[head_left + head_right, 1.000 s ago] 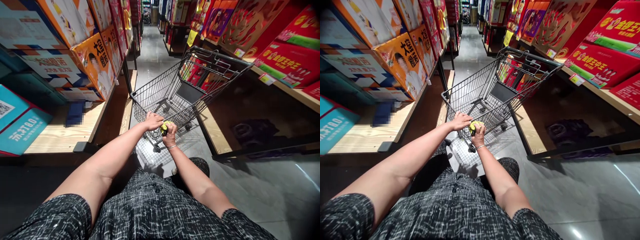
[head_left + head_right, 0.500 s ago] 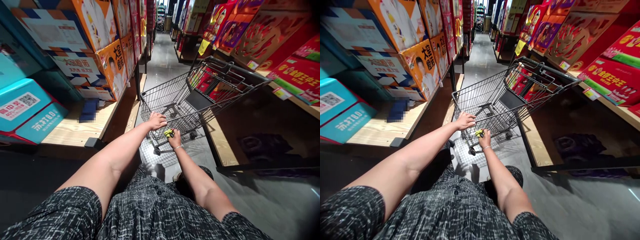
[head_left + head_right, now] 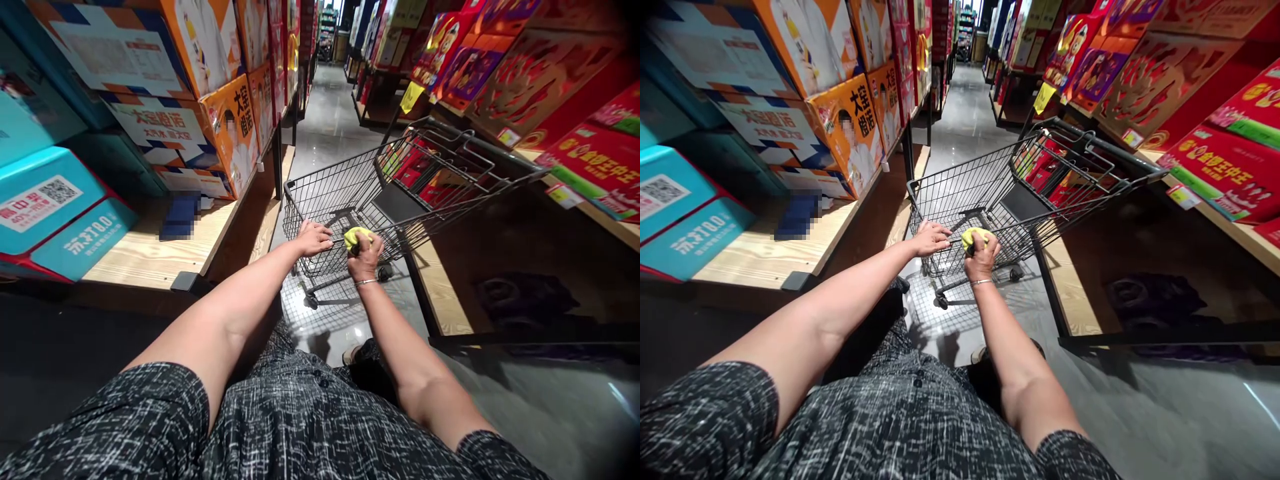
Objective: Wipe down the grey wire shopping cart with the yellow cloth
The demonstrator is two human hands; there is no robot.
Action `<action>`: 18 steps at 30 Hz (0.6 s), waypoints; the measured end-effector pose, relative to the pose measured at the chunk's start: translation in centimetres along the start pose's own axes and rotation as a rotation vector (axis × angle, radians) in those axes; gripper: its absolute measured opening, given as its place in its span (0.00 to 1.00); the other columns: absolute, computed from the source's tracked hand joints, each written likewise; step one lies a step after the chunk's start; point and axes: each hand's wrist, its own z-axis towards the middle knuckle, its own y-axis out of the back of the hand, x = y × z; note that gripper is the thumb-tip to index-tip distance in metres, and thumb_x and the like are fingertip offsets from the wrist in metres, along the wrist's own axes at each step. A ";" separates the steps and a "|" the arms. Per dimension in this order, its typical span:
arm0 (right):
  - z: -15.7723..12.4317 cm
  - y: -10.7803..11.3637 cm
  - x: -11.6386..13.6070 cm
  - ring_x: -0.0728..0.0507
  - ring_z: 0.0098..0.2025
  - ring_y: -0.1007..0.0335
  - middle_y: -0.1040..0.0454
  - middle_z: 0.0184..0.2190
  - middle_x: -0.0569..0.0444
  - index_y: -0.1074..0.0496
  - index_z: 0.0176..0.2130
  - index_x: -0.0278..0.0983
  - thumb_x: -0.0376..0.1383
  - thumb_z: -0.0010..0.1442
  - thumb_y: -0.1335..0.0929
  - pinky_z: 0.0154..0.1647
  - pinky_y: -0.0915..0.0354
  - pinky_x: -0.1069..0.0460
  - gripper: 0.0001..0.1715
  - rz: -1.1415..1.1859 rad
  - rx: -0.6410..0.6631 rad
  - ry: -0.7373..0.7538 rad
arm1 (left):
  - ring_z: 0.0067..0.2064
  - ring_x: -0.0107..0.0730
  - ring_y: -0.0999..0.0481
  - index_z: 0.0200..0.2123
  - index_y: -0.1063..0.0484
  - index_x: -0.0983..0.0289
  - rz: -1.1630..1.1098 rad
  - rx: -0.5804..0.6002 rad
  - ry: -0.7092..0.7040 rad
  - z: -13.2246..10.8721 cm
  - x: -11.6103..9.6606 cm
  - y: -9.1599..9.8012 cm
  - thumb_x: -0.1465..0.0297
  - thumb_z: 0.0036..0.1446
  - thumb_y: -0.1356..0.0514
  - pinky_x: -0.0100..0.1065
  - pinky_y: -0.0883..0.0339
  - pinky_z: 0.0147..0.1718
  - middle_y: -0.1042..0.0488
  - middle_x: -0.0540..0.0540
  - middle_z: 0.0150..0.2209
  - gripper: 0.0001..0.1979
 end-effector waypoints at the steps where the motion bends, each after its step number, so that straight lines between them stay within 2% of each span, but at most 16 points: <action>1: -0.7 -0.3 1.0 0.37 0.52 0.38 0.37 0.50 0.46 0.28 0.52 0.43 0.29 0.52 0.32 0.52 0.33 0.38 0.28 0.007 0.039 0.019 | 0.70 0.45 0.48 0.52 0.20 0.54 0.002 0.000 0.000 0.0 0.2 0.1 0.56 0.68 0.48 0.57 0.79 0.71 0.31 0.49 0.65 0.20; 4: -1.1 -0.3 3.4 0.38 0.51 0.38 0.35 0.52 0.46 0.27 0.55 0.43 0.29 0.55 0.32 0.53 0.34 0.41 0.27 0.058 0.149 0.128 | 0.70 0.45 0.48 0.53 0.21 0.51 0.012 0.004 0.003 0.1 0.9 0.4 0.57 0.68 0.49 0.56 0.77 0.71 0.31 0.48 0.65 0.20; 7: 0.7 0.2 3.7 0.37 0.53 0.40 0.35 0.55 0.45 0.27 0.56 0.44 0.30 0.59 0.34 0.54 0.36 0.41 0.26 0.049 0.218 0.210 | 0.70 0.45 0.48 0.52 0.20 0.50 0.015 -0.003 0.010 0.0 1.7 0.6 0.57 0.68 0.49 0.57 0.77 0.71 0.30 0.46 0.64 0.19; 11: 3.9 1.1 0.1 0.36 0.55 0.39 0.32 0.57 0.46 0.25 0.54 0.44 0.27 0.57 0.34 0.53 0.38 0.42 0.28 -0.075 0.360 0.262 | 0.70 0.46 0.47 0.50 0.19 0.53 -0.025 -0.019 -0.016 -0.2 2.6 1.0 0.57 0.68 0.48 0.57 0.78 0.71 0.30 0.48 0.64 0.19; 14: 6.5 2.6 -3.8 0.36 0.55 0.37 0.31 0.58 0.45 0.25 0.54 0.42 0.26 0.52 0.33 0.51 0.39 0.42 0.30 -0.214 0.403 0.171 | 0.70 0.45 0.47 0.47 0.18 0.54 -0.047 -0.019 -0.034 -0.2 3.5 1.4 0.58 0.67 0.47 0.56 0.78 0.71 0.30 0.49 0.64 0.18; 18: 10.7 4.3 -7.5 0.37 0.52 0.34 0.28 0.54 0.47 0.26 0.51 0.43 0.29 0.52 0.32 0.58 0.44 0.37 0.27 -0.363 0.483 0.036 | 0.70 0.45 0.45 0.46 0.18 0.55 0.014 -0.013 -0.025 -0.3 3.7 2.1 0.59 0.67 0.48 0.57 0.76 0.71 0.30 0.50 0.64 0.18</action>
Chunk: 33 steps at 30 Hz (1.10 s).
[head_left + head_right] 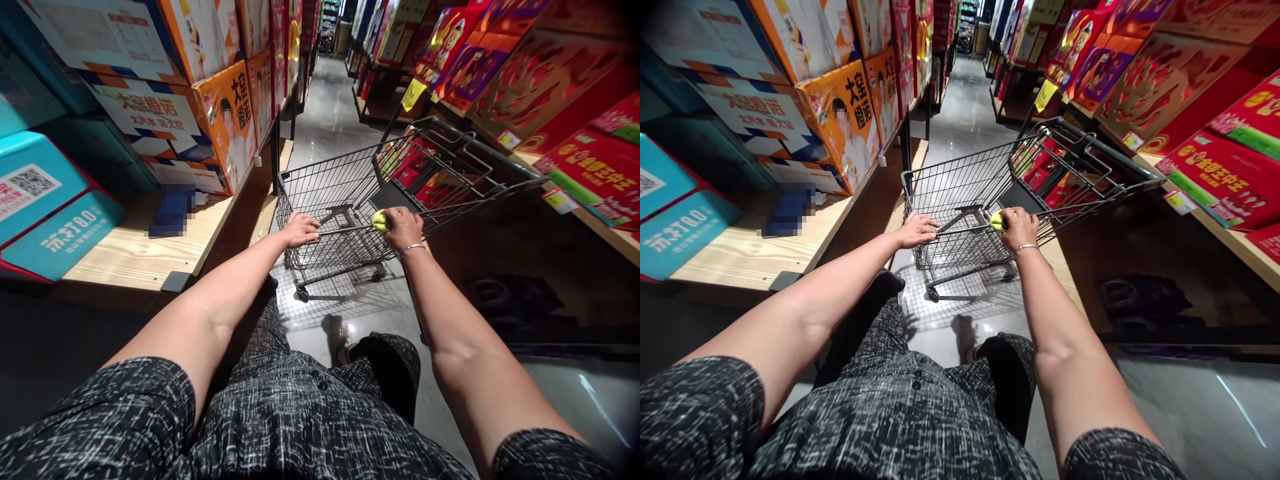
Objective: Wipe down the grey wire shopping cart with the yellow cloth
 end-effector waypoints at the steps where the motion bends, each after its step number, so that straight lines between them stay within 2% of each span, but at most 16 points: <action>1: 0.8 0.4 -0.6 0.38 0.50 0.33 0.27 0.51 0.48 0.25 0.50 0.43 0.30 0.52 0.32 0.59 0.45 0.36 0.25 -0.023 0.043 -0.015 | 0.70 0.46 0.45 0.49 0.19 0.55 0.035 0.006 0.015 0.0 -0.3 0.1 0.59 0.68 0.49 0.57 0.74 0.71 0.30 0.51 0.64 0.19; 3: 2.3 1.1 -1.1 0.40 0.46 0.32 0.26 0.45 0.50 0.25 0.47 0.43 0.33 0.53 0.31 0.58 0.44 0.38 0.20 -0.062 0.143 -0.032 | 0.70 0.48 0.45 0.59 0.25 0.55 0.114 -0.001 0.056 -0.2 -1.3 0.0 0.61 0.68 0.50 0.59 0.71 0.71 0.31 0.54 0.65 0.22; 5: 3.3 1.4 -1.1 0.42 0.41 0.32 0.27 0.40 0.51 0.24 0.46 0.42 0.35 0.52 0.30 0.52 0.39 0.44 0.19 -0.073 0.222 -0.040 | 0.69 0.49 0.42 0.67 0.35 0.57 0.181 -0.025 0.078 -0.4 -2.6 -0.6 0.66 0.66 0.50 0.58 0.67 0.71 0.31 0.57 0.65 0.26; 7: 3.6 1.5 -0.8 0.44 0.37 0.34 0.28 0.39 0.51 0.24 0.46 0.41 0.36 0.51 0.29 0.42 0.39 0.49 0.20 -0.059 0.254 -0.045 | 0.66 0.46 0.37 0.70 0.40 0.58 0.210 -0.058 0.067 -0.6 -3.8 -1.4 0.71 0.62 0.48 0.55 0.61 0.71 0.30 0.58 0.64 0.31; 10: 3.1 1.3 -0.3 0.44 0.36 0.35 0.28 0.38 0.51 0.25 0.47 0.40 0.36 0.51 0.30 0.38 0.40 0.51 0.22 -0.035 0.221 -0.034 | 0.63 0.42 0.32 0.68 0.39 0.59 0.225 -0.107 0.050 -1.0 -4.4 -2.2 0.72 0.61 0.48 0.47 0.52 0.68 0.28 0.56 0.62 0.32; 14: 1.5 0.7 0.8 0.42 0.38 0.33 0.27 0.39 0.49 0.25 0.47 0.39 0.36 0.52 0.30 0.41 0.39 0.49 0.21 0.006 0.129 -0.012 | 0.64 0.43 0.33 0.67 0.37 0.59 0.231 -0.081 0.078 -1.5 -3.1 -1.4 0.67 0.64 0.50 0.46 0.51 0.66 0.28 0.56 0.63 0.28; 17: 0.0 0.0 1.6 0.39 0.44 0.32 0.27 0.42 0.47 0.27 0.49 0.38 0.36 0.52 0.31 0.48 0.38 0.45 0.23 0.071 0.022 0.013 | 0.66 0.46 0.37 0.68 0.38 0.57 0.211 -0.021 0.107 -1.7 -1.8 -0.1 0.62 0.64 0.48 0.47 0.52 0.66 0.31 0.56 0.66 0.29; 20: -1.8 -1.0 2.1 0.38 0.49 0.33 0.28 0.45 0.47 0.28 0.52 0.39 0.34 0.51 0.31 0.54 0.39 0.43 0.27 0.150 -0.103 0.067 | 0.66 0.46 0.37 0.67 0.37 0.57 0.199 0.021 0.148 -1.6 -1.2 0.9 0.61 0.63 0.48 0.47 0.52 0.65 0.32 0.55 0.66 0.29; 23: -3.7 -2.4 3.4 0.37 0.53 0.37 0.31 0.51 0.46 0.29 0.56 0.41 0.30 0.50 0.33 0.57 0.40 0.41 0.32 0.146 -0.260 0.058 | 0.65 0.43 0.36 0.64 0.32 0.54 0.140 0.055 0.175 -1.1 -1.1 1.4 0.62 0.67 0.53 0.45 0.52 0.65 0.30 0.50 0.65 0.25; 25: -4.7 -3.5 5.1 0.36 0.55 0.39 0.33 0.54 0.46 0.29 0.57 0.43 0.29 0.53 0.34 0.58 0.41 0.40 0.32 0.108 -0.319 0.067 | 0.66 0.42 0.36 0.62 0.30 0.54 0.087 0.062 0.168 -0.8 -1.1 1.4 0.61 0.70 0.58 0.45 0.52 0.65 0.30 0.49 0.66 0.26; 29: -5.9 -5.9 9.7 0.35 0.57 0.42 0.32 0.53 0.47 0.26 0.55 0.51 0.33 0.62 0.34 0.60 0.46 0.37 0.24 0.056 -0.310 0.125 | 0.66 0.41 0.35 0.60 0.27 0.58 0.035 0.051 0.109 -0.4 -0.6 0.9 0.59 0.73 0.66 0.45 0.52 0.64 0.28 0.52 0.63 0.32; 31: -6.4 -7.2 11.5 0.34 0.58 0.44 0.32 0.53 0.48 0.24 0.54 0.54 0.35 0.63 0.33 0.60 0.49 0.36 0.22 0.067 -0.298 0.109 | 0.64 0.42 0.33 0.59 0.27 0.58 0.034 0.033 0.077 -0.3 -0.3 0.6 0.57 0.73 0.67 0.46 0.52 0.64 0.25 0.53 0.61 0.33; 33: -7.4 -8.7 12.5 0.34 0.58 0.45 0.32 0.54 0.48 0.23 0.53 0.55 0.37 0.65 0.33 0.60 0.50 0.36 0.20 0.087 -0.230 0.106 | 0.61 0.42 0.31 0.57 0.25 0.57 0.038 0.005 0.055 -0.3 -0.1 0.3 0.56 0.73 0.66 0.46 0.52 0.63 0.23 0.52 0.58 0.33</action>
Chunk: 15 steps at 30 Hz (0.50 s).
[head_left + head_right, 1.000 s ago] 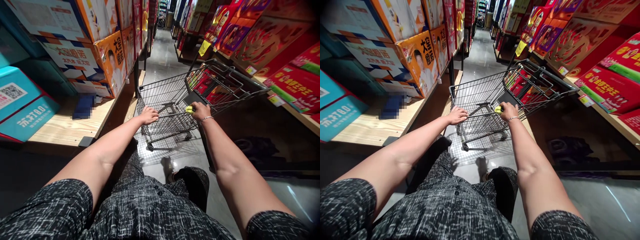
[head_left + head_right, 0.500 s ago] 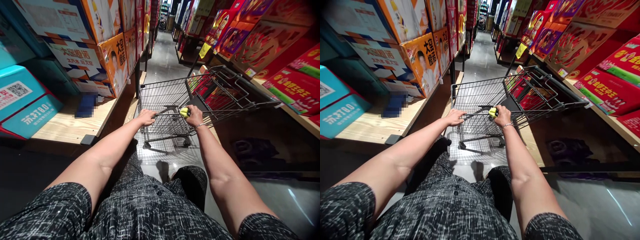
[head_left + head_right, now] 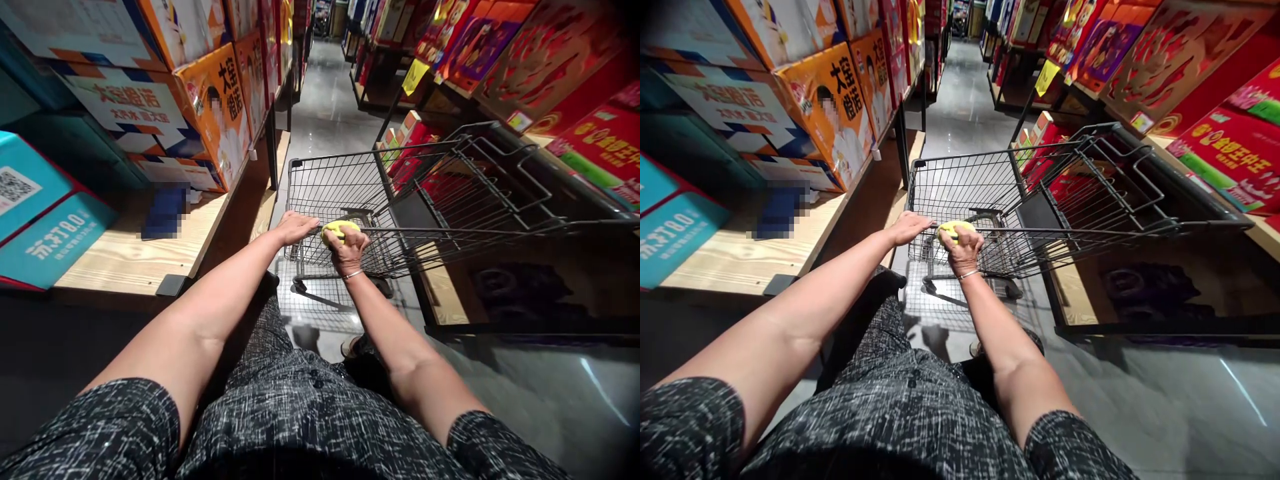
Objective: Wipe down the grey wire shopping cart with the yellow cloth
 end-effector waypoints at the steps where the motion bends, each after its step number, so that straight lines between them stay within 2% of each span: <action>1: -0.8 -0.7 0.3 0.34 0.58 0.45 0.32 0.55 0.48 0.23 0.53 0.56 0.37 0.65 0.34 0.60 0.50 0.37 0.20 0.008 0.067 0.002 | 0.60 0.43 0.30 0.56 0.24 0.57 0.000 -0.013 -0.007 0.0 0.1 -0.1 0.55 0.73 0.66 0.46 0.51 0.63 0.22 0.52 0.56 0.33; 5: -5.2 -4.2 0.9 0.36 0.58 0.44 0.33 0.60 0.51 0.26 0.57 0.59 0.35 0.67 0.37 0.60 0.48 0.40 0.25 0.002 0.468 -0.018 | 0.59 0.44 0.29 0.51 0.22 0.58 -0.001 -0.045 -0.031 0.0 0.0 -0.4 0.54 0.73 0.65 0.47 0.49 0.60 0.20 0.53 0.53 0.33; 7: -7.1 -5.8 1.2 0.36 0.59 0.43 0.33 0.62 0.53 0.24 0.55 0.58 0.35 0.67 0.37 0.60 0.47 0.42 0.23 0.009 0.602 -0.028 | 0.58 0.44 0.29 0.50 0.22 0.59 -0.005 -0.050 -0.042 -0.1 -0.1 -0.6 0.54 0.73 0.65 0.47 0.48 0.60 0.21 0.54 0.53 0.33; 11: -8.8 -7.7 1.8 0.38 0.58 0.42 0.32 0.62 0.55 0.21 0.49 0.55 0.40 0.67 0.35 0.58 0.43 0.44 0.17 0.046 0.670 -0.003 | 0.57 0.43 0.29 0.51 0.22 0.59 -0.025 -0.059 -0.068 -0.1 -0.3 -0.6 0.54 0.73 0.65 0.46 0.50 0.61 0.21 0.53 0.53 0.33; 13: -8.7 -7.3 1.6 0.39 0.58 0.41 0.31 0.62 0.56 0.22 0.50 0.56 0.40 0.67 0.35 0.57 0.42 0.45 0.17 0.056 0.674 0.025 | 0.57 0.42 0.28 0.51 0.22 0.58 -0.023 -0.065 -0.067 -0.1 -0.3 -0.6 0.54 0.73 0.65 0.46 0.50 0.61 0.20 0.52 0.52 0.33; 15: -8.0 -6.0 1.0 0.39 0.58 0.41 0.30 0.60 0.56 0.23 0.52 0.58 0.38 0.68 0.36 0.56 0.42 0.45 0.19 0.047 0.649 0.036 | 0.57 0.42 0.28 0.51 0.22 0.59 -0.018 -0.061 -0.061 0.0 -0.3 -0.5 0.54 0.73 0.65 0.45 0.49 0.61 0.20 0.52 0.52 0.33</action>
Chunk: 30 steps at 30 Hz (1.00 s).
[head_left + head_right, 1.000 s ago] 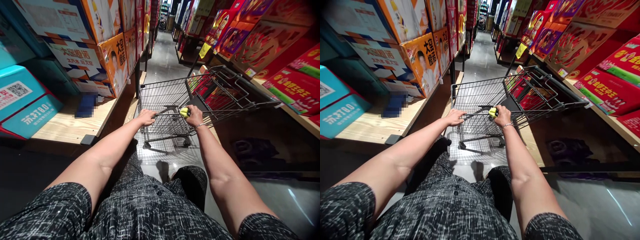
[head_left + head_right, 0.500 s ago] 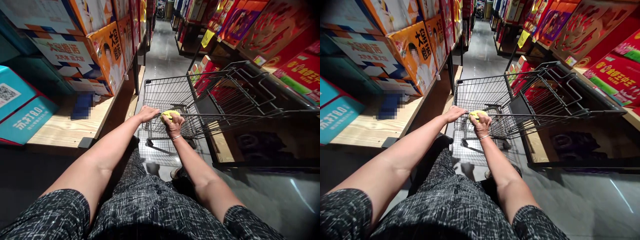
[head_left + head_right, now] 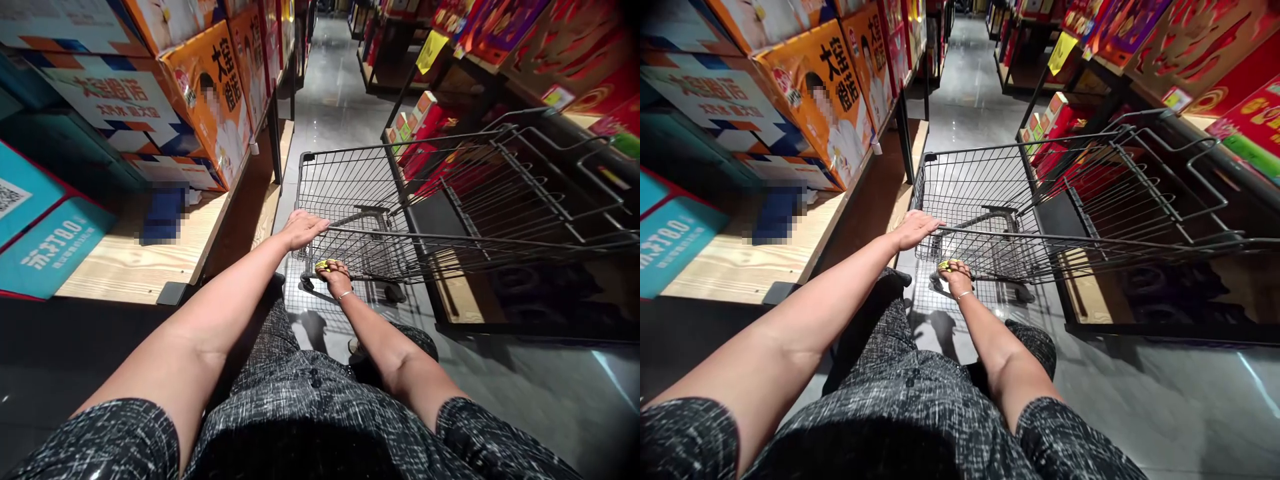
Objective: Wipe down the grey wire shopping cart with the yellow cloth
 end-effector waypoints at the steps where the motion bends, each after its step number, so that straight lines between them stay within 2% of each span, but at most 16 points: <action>1: -0.3 1.2 -0.4 0.38 0.57 0.41 0.29 0.59 0.55 0.23 0.53 0.58 0.37 0.68 0.37 0.56 0.42 0.44 0.21 -0.012 -0.020 -0.011 | 0.57 0.42 0.28 0.50 0.21 0.59 0.004 0.006 0.002 0.0 0.0 0.0 0.55 0.74 0.66 0.44 0.49 0.61 0.20 0.52 0.52 0.34; 4: -1.3 6.1 -2.4 0.35 0.55 0.40 0.30 0.57 0.49 0.25 0.56 0.58 0.36 0.68 0.39 0.55 0.42 0.40 0.24 -0.038 -0.188 -0.072 | 0.57 0.42 0.28 0.51 0.21 0.58 0.018 0.016 0.006 0.1 -0.1 0.1 0.55 0.74 0.65 0.44 0.49 0.60 0.19 0.51 0.51 0.33; 7: -2.4 11.7 -4.7 0.33 0.56 0.41 0.32 0.54 0.47 0.25 0.56 0.56 0.38 0.65 0.35 0.57 0.42 0.37 0.23 -0.040 -0.514 -0.134 | 0.57 0.42 0.29 0.51 0.22 0.56 0.020 0.009 0.010 0.1 -0.3 0.1 0.55 0.74 0.66 0.44 0.48 0.60 0.19 0.50 0.51 0.33; 8: -2.6 13.1 -5.3 0.32 0.57 0.42 0.33 0.52 0.47 0.24 0.55 0.55 0.39 0.63 0.34 0.58 0.42 0.36 0.22 -0.040 -0.606 -0.157 | 0.58 0.42 0.29 0.51 0.22 0.56 0.020 0.008 0.013 0.1 -0.4 0.1 0.55 0.74 0.66 0.44 0.48 0.60 0.19 0.50 0.51 0.33; 10: -2.9 14.6 -6.1 0.31 0.59 0.44 0.34 0.51 0.45 0.24 0.55 0.54 0.39 0.62 0.33 0.59 0.43 0.35 0.22 -0.039 -0.695 -0.197 | 0.58 0.43 0.29 0.51 0.22 0.57 0.025 0.011 0.020 0.2 -0.5 -0.1 0.55 0.74 0.66 0.45 0.48 0.60 0.19 0.51 0.52 0.34; 11: -2.9 14.4 -6.3 0.31 0.59 0.44 0.34 0.51 0.45 0.23 0.54 0.53 0.39 0.62 0.33 0.60 0.43 0.35 0.22 -0.035 -0.699 -0.208 | 0.58 0.43 0.29 0.51 0.21 0.57 0.029 0.014 0.022 0.2 -0.5 -0.1 0.55 0.74 0.66 0.45 0.48 0.60 0.20 0.51 0.52 0.34; 13: -2.9 12.4 -6.1 0.32 0.58 0.43 0.34 0.52 0.45 0.23 0.54 0.53 0.38 0.63 0.34 0.60 0.43 0.35 0.21 -0.021 -0.652 -0.200 | 0.58 0.43 0.29 0.51 0.21 0.57 0.037 0.022 0.022 0.2 -0.5 -0.3 0.55 0.73 0.66 0.46 0.48 0.60 0.20 0.52 0.53 0.34; 19: -3.3 0.5 -4.3 0.37 0.54 0.40 0.29 0.54 0.49 0.22 0.49 0.53 0.31 0.62 0.36 0.54 0.38 0.38 0.23 0.016 -0.289 -0.152 | 0.60 0.41 0.30 0.53 0.22 0.58 0.049 0.038 0.025 0.3 -0.7 -0.5 0.56 0.73 0.65 0.45 0.49 0.62 0.22 0.52 0.56 0.33; 22: -3.5 -2.4 -4.0 0.36 0.54 0.39 0.27 0.51 0.49 0.22 0.45 0.51 0.31 0.60 0.35 0.52 0.37 0.38 0.20 0.028 -0.232 -0.155 | 0.60 0.39 0.29 0.54 0.22 0.57 0.048 0.039 0.029 0.3 -0.6 -0.4 0.56 0.74 0.65 0.44 0.50 0.63 0.21 0.50 0.56 0.32; 24: -3.4 -2.4 -4.4 0.36 0.53 0.38 0.26 0.51 0.49 0.21 0.44 0.51 0.30 0.59 0.35 0.52 0.36 0.38 0.20 0.025 -0.217 -0.150 | 0.60 0.40 0.29 0.54 0.23 0.57 0.049 0.039 0.030 0.4 -0.5 -0.3 0.56 0.74 0.65 0.44 0.49 0.62 0.21 0.51 0.56 0.32; 26: -3.3 -1.3 -5.1 0.36 0.54 0.37 0.26 0.52 0.50 0.21 0.44 0.51 0.30 0.60 0.35 0.53 0.36 0.39 0.21 0.007 -0.210 -0.145 | 0.59 0.41 0.29 0.54 0.22 0.58 0.050 0.040 0.026 0.4 -0.5 -0.3 0.57 0.74 0.64 0.45 0.49 0.62 0.21 0.52 0.55 0.32; 28: -3.3 0.8 -6.1 0.36 0.54 0.38 0.28 0.55 0.49 0.21 0.46 0.52 0.31 0.61 0.36 0.54 0.37 0.40 0.22 -0.019 -0.225 -0.157 | 0.59 0.42 0.29 0.53 0.22 0.58 0.049 0.030 0.027 0.4 -0.4 -0.2 0.56 0.74 0.64 0.45 0.48 0.61 0.21 0.52 0.54 0.32; 30: -3.5 3.8 -7.1 0.35 0.54 0.38 0.31 0.56 0.48 0.22 0.50 0.53 0.32 0.63 0.37 0.54 0.37 0.40 0.23 -0.037 -0.301 -0.173 | 0.57 0.43 0.29 0.52 0.22 0.57 0.048 0.021 0.032 0.4 -0.3 -0.2 0.56 0.73 0.64 0.45 0.47 0.61 0.20 0.52 0.53 0.31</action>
